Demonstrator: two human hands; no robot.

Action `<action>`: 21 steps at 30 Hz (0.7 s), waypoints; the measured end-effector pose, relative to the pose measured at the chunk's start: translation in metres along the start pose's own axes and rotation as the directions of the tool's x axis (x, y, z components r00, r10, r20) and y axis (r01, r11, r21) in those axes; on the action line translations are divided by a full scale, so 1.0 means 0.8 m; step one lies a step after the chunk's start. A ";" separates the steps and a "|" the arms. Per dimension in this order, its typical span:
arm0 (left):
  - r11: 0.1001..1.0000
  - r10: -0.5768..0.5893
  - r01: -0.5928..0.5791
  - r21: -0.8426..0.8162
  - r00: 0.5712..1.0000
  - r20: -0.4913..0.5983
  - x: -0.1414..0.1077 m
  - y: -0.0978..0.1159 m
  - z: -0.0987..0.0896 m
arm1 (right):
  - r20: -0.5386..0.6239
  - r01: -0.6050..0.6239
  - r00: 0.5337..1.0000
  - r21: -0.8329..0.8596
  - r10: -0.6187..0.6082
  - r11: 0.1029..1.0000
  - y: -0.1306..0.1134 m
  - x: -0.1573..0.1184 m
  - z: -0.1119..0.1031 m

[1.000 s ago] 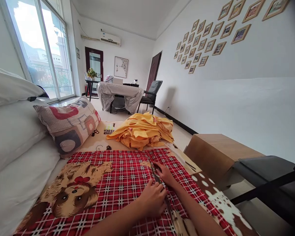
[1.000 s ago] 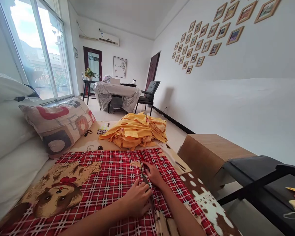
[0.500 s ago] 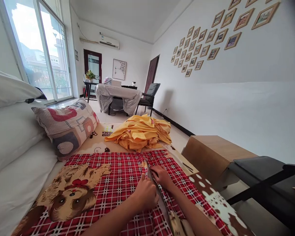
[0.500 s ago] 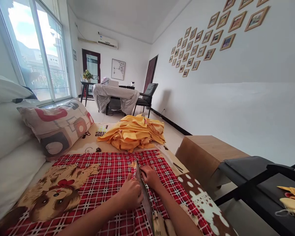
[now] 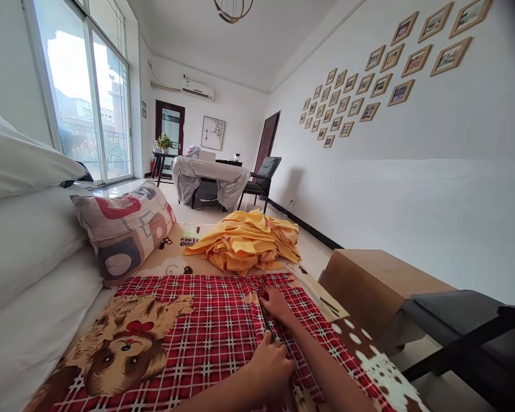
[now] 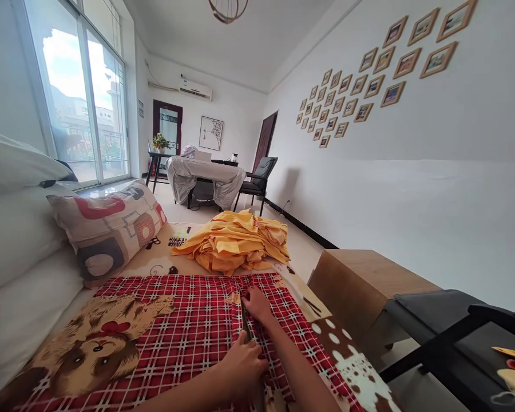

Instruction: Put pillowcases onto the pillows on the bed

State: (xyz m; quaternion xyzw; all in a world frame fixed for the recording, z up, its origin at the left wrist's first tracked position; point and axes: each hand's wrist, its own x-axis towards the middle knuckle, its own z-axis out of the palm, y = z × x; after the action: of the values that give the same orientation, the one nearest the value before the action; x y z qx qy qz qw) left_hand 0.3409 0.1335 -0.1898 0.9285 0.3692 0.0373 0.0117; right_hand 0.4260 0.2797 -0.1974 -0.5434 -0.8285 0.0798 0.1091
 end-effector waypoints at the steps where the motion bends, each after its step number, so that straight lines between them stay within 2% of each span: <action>1: 1.000 0.008 -0.008 0.019 1.000 -0.013 0.001 0.000 0.000 | 0.021 -0.022 1.000 -0.016 0.023 1.000 -0.004 0.003 0.000; 6: 0.997 0.049 -0.045 0.058 0.996 -0.076 -0.003 0.002 -0.004 | 0.106 -0.081 0.990 -0.107 0.092 0.991 -0.021 0.011 -0.005; 9: 0.988 0.156 -0.154 0.022 0.981 -0.118 -0.006 0.006 -0.004 | 0.143 -0.110 0.981 -0.148 0.131 0.983 -0.025 0.015 -0.011; 12: 0.970 0.245 -0.244 0.021 0.967 -0.074 -0.006 0.009 0.000 | 0.195 -0.130 0.968 -0.162 0.161 0.978 -0.025 0.017 -0.013; 16: 0.969 0.234 -0.231 0.092 0.972 -0.033 -0.005 0.009 0.000 | 0.254 -0.128 0.954 -0.146 0.162 0.981 -0.022 0.017 -0.011; 19: 0.976 0.179 -0.173 0.131 0.983 -0.035 -0.008 0.009 -0.004 | 0.210 -0.116 0.968 -0.102 0.136 0.988 -0.021 0.014 -0.010; 21: 0.972 0.191 -0.178 0.151 0.979 -0.070 -0.011 0.009 -0.005 | 0.166 -0.087 0.982 -0.044 0.093 0.995 -0.022 0.011 -0.009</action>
State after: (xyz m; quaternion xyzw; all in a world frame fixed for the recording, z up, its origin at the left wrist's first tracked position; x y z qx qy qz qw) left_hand 0.3392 0.1219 -0.1859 0.9549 0.2831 0.0507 -0.0744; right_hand 0.4090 0.2806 -0.1850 -0.5737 -0.8106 0.1148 0.0252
